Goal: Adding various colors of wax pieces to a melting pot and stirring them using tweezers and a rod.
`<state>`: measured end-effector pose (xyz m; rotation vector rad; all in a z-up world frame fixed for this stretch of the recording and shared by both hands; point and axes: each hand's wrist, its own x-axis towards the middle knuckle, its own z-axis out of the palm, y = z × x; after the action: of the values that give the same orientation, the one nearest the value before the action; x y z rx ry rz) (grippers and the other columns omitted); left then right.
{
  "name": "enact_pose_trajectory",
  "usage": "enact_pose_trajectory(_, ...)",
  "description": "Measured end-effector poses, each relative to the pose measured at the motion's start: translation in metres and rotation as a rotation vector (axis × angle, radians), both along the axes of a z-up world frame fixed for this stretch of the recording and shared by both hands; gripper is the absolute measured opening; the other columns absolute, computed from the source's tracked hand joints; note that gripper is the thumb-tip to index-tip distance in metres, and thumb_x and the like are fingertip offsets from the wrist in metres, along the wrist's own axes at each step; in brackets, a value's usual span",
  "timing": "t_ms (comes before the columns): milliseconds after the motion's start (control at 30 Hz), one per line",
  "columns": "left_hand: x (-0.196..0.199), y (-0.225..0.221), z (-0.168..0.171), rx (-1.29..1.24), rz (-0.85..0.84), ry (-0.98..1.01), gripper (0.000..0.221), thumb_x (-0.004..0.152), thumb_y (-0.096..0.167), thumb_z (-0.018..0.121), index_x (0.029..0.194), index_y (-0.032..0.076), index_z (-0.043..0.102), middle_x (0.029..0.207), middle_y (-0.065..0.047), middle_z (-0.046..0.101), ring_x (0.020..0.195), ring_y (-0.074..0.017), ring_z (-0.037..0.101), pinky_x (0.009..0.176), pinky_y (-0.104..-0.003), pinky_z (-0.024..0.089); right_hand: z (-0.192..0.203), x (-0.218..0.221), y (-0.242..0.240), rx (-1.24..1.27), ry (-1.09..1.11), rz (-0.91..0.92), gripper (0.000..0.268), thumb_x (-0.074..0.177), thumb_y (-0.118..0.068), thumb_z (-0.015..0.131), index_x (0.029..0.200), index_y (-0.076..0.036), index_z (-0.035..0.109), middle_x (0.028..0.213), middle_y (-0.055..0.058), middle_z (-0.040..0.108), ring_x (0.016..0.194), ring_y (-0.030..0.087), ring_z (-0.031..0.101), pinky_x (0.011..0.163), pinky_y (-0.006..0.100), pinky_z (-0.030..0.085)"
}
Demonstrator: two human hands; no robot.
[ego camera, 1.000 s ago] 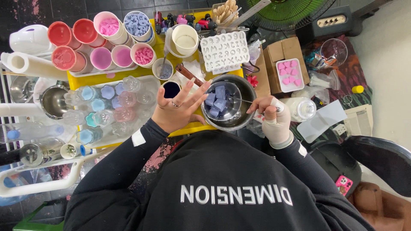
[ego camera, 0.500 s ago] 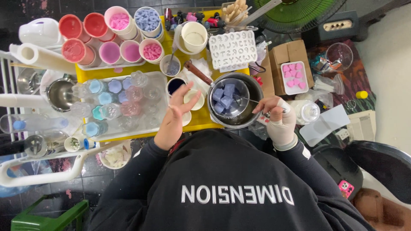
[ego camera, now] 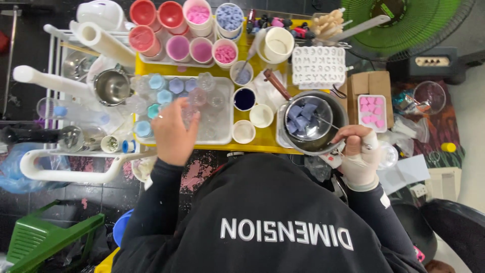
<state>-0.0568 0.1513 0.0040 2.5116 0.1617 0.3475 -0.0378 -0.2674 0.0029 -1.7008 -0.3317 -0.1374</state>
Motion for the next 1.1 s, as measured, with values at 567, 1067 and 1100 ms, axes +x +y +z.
enact_pose_trajectory(567,0.138,0.083,-0.105,0.451,-0.29,0.358,0.044,0.085,0.002,0.071,0.125,0.017,0.059,0.114,-0.008,0.074,0.113,-0.0283,0.068,0.102,-0.057,0.034,0.0,-0.027,0.021,0.063,0.112,-0.16,0.04,0.112,-0.043,0.052,0.118,-0.004,0.053,0.102,0.01,0.063,0.082,0.011,0.06,0.065,0.022,0.047)
enact_pose_trajectory(1067,0.151,0.086,-0.103,0.288,-0.43,0.526,0.058,0.081,0.0,0.064,0.135,0.016,0.052,0.13,-0.012,0.064,0.125,-0.0319,0.057,0.095,-0.054,0.043,-0.009,-0.024,0.013,0.035,0.094,-0.211,0.04,0.113,-0.043,0.052,0.12,-0.003,0.054,0.101,0.009,0.063,0.082,0.013,0.061,0.072,0.024,0.049)
enact_pose_trajectory(1100,0.152,0.086,-0.104,0.264,-0.427,0.515,0.057,0.083,0.0,0.062,0.136,0.016,0.052,0.13,-0.011,0.064,0.126,-0.0317,0.056,0.095,-0.054,0.043,-0.011,-0.023,0.012,-0.001,0.034,-0.195,0.039,0.115,-0.042,0.051,0.12,-0.003,0.054,0.102,0.009,0.063,0.085,0.014,0.063,0.082,0.026,0.052)
